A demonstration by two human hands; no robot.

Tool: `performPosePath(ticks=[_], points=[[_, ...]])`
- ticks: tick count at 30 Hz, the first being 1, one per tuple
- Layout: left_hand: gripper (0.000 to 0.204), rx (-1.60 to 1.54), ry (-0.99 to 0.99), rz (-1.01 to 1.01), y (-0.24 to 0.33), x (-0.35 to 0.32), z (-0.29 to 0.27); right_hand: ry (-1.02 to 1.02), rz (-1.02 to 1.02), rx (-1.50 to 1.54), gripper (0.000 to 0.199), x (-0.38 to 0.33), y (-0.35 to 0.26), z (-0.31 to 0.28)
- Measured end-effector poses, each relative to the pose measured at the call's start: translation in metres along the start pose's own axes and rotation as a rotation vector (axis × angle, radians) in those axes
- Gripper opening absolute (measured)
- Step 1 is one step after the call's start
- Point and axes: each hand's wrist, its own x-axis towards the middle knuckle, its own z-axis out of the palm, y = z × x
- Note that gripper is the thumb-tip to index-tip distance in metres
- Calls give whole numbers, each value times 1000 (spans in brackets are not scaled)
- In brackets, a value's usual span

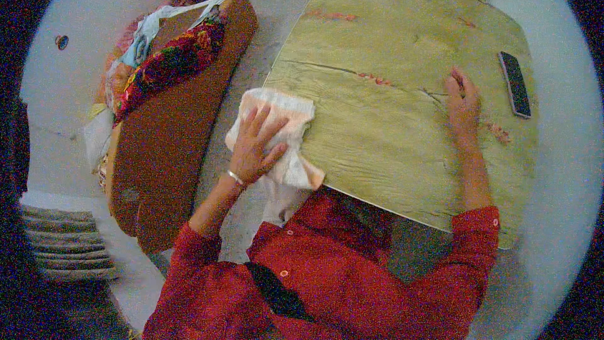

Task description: The person wipes the surface of a light-colored table with a white cloth, moving the cloth in circular and back-and-forth motions across the tabletop. A smartphone rests on the table during the cleaning.

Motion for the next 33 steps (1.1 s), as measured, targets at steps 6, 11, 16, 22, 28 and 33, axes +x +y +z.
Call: performPosePath(ticks=[6,11,16,22,28,33], points=[[47,-2,1,43,-4,3,-2,-31,-2,-56,36,1,2,3],[43,18,97,150,-23,105,30,-10,-42,-80,36,5,11,0],[44,47,188,57,-19,187,49,-34,-57,-39,35,7,13,2],[47,39,145,163,7,139,41,-23,-40,-52,34,3,4,3],[52,-52,-74,219,22,38,4,-41,-1,-13,34,-3,-3,-2],[50,-57,20,292,7,54,9,-54,-53,-165,34,-2,-4,0]])
